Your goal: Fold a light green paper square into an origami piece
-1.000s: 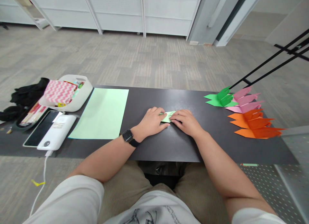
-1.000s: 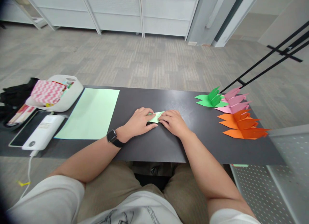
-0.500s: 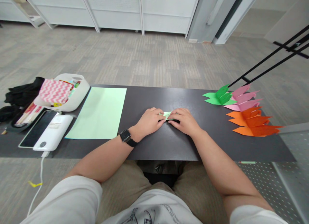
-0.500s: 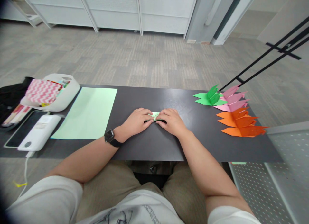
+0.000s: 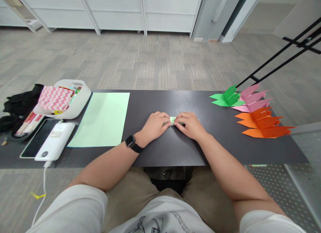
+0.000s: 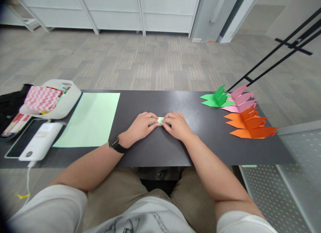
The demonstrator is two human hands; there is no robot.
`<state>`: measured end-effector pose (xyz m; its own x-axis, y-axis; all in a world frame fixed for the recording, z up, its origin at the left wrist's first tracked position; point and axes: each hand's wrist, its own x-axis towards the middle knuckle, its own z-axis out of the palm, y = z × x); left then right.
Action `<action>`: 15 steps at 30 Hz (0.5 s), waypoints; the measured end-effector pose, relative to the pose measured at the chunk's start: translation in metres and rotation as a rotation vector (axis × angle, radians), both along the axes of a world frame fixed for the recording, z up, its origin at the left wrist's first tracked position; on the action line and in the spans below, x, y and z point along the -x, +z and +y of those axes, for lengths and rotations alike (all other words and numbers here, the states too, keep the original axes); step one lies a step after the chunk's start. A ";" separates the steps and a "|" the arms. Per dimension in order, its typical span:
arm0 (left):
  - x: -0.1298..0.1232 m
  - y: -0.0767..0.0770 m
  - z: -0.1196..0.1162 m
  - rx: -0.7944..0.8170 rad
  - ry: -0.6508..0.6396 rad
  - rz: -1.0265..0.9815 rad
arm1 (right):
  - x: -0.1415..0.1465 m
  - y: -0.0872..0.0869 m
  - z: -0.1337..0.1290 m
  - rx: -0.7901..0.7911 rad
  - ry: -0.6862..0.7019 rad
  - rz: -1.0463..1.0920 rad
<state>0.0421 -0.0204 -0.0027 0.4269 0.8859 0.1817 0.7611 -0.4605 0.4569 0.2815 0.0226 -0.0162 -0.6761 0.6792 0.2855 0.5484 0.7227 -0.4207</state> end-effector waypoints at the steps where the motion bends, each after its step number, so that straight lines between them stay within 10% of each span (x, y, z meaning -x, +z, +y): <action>1: 0.000 0.001 0.000 0.007 -0.001 -0.004 | 0.000 0.000 0.000 0.001 -0.006 -0.003; 15: -0.001 -0.001 -0.002 0.056 0.031 -0.057 | -0.005 0.003 0.002 0.048 0.009 -0.009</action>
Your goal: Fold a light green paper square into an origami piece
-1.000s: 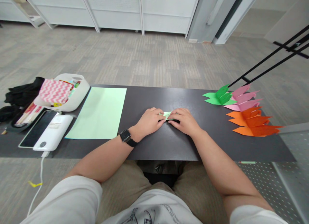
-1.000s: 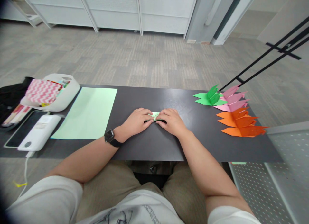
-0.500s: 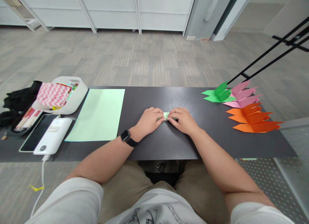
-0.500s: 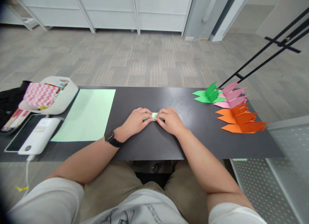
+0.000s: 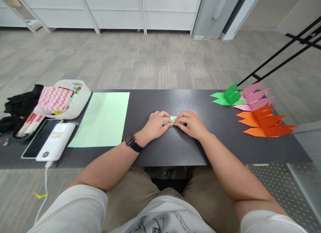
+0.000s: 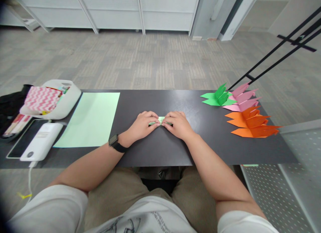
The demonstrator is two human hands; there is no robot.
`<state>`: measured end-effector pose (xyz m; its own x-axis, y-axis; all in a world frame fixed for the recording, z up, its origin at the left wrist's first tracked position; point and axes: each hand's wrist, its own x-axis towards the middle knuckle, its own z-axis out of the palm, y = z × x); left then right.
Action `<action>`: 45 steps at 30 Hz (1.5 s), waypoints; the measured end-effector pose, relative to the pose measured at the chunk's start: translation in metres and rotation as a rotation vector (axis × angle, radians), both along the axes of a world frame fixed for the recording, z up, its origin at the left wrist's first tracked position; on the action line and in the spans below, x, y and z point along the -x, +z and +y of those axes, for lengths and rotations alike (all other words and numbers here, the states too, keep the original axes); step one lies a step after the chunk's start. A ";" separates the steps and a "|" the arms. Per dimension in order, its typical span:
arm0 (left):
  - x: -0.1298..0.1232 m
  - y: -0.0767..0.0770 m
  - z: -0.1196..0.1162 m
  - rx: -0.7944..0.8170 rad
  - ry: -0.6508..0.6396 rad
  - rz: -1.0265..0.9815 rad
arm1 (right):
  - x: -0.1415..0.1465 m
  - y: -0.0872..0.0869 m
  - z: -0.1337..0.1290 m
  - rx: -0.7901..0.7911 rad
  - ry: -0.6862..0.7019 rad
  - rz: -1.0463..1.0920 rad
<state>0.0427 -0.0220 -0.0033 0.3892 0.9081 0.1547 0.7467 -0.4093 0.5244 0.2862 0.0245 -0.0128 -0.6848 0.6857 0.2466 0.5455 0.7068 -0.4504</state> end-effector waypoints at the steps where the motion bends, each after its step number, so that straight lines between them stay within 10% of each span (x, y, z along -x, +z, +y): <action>1: 0.000 0.000 -0.001 0.000 -0.006 0.004 | -0.001 0.000 0.000 -0.001 0.017 -0.007; 45: 0.007 -0.003 -0.004 -0.138 -0.117 0.242 | 0.012 -0.003 -0.005 -0.057 -0.135 -0.054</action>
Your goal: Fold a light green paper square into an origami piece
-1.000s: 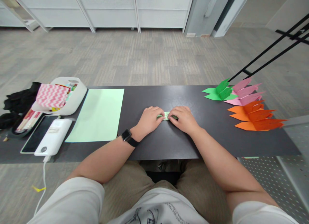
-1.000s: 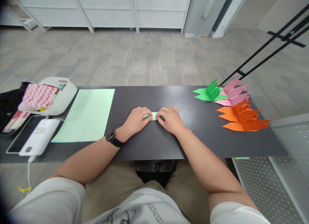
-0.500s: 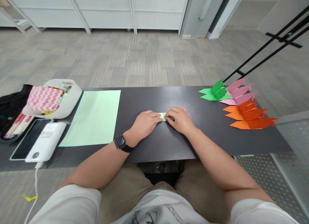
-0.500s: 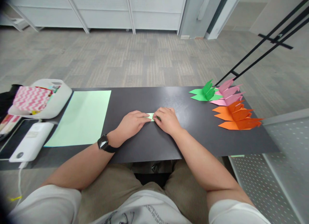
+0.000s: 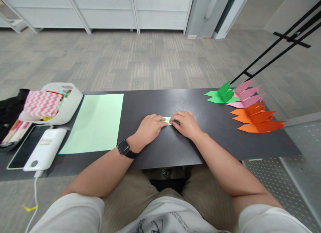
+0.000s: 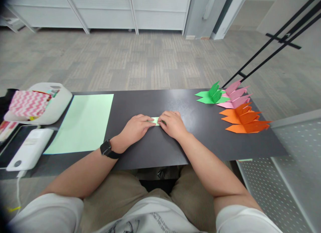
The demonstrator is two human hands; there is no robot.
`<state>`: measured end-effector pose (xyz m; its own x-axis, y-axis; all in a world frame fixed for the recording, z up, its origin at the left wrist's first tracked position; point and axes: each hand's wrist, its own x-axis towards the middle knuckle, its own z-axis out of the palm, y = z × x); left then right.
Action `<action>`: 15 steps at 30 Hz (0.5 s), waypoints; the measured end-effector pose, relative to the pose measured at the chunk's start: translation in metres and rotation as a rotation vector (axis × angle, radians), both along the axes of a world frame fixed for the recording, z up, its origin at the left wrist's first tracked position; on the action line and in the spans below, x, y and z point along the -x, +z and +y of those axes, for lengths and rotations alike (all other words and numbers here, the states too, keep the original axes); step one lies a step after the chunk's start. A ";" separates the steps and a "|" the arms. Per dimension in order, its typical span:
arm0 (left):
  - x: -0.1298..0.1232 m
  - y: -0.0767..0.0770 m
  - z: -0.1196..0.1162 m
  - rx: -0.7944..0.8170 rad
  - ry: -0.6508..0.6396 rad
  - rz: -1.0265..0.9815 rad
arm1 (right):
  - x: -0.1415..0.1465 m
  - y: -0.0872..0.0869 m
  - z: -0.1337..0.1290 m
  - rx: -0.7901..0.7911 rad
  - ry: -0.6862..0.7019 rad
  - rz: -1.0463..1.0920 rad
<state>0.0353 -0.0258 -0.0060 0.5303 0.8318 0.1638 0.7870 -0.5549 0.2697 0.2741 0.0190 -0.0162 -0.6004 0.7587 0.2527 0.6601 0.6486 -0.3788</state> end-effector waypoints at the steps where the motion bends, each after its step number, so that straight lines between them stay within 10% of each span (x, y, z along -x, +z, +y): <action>1: 0.000 0.000 0.000 0.003 0.001 0.003 | 0.000 0.000 0.000 -0.001 0.001 0.001; 15: 0.000 0.000 -0.001 -0.002 -0.004 0.019 | 0.001 0.001 0.002 0.020 -0.014 -0.013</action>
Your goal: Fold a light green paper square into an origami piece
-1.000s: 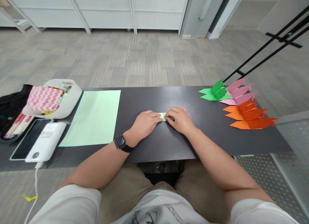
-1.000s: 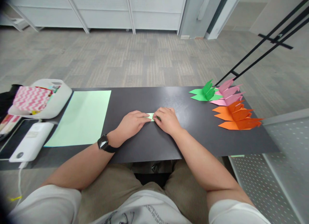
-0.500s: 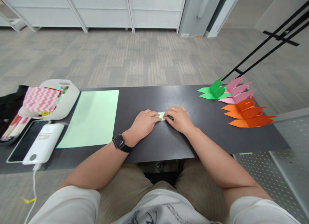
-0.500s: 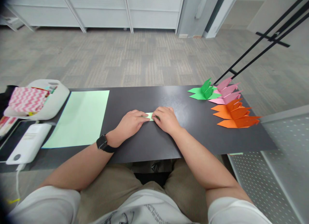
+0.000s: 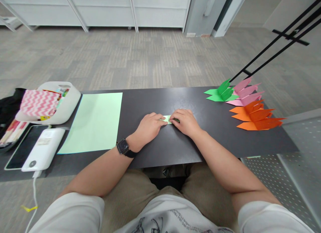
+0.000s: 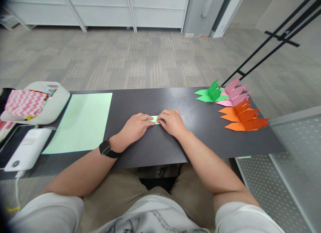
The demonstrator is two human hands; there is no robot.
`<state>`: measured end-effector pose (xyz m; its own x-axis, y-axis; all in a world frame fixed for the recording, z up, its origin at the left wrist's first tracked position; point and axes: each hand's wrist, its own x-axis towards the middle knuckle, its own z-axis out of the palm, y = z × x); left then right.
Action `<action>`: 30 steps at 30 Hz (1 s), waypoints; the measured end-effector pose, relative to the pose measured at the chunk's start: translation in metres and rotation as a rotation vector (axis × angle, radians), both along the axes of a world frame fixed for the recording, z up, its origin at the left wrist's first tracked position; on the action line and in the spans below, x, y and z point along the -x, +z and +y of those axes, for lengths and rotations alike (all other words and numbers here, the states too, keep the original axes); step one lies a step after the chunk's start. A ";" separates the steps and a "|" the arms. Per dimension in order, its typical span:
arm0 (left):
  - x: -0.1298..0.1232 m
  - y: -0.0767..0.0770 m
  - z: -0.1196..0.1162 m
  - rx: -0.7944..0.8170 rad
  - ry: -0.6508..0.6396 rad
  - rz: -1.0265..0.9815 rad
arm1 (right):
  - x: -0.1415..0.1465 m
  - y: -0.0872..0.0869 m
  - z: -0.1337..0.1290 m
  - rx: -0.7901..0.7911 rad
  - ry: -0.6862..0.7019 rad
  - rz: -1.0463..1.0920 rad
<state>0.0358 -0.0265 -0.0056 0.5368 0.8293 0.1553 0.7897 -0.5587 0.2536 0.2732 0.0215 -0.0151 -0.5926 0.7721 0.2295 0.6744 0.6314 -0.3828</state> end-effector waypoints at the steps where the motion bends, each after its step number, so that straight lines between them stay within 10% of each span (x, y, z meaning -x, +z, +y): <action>1: 0.000 0.001 0.000 0.000 -0.001 0.005 | 0.000 0.000 0.000 0.003 -0.001 -0.001; 30: -0.006 0.016 -0.014 0.017 -0.001 0.018 | -0.028 -0.002 0.003 -0.002 -0.103 0.055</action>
<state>0.0417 -0.0400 0.0100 0.5404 0.8311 0.1311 0.7936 -0.5553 0.2487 0.3009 0.0247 -0.0172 -0.4971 0.8276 0.2607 0.7136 0.5608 -0.4197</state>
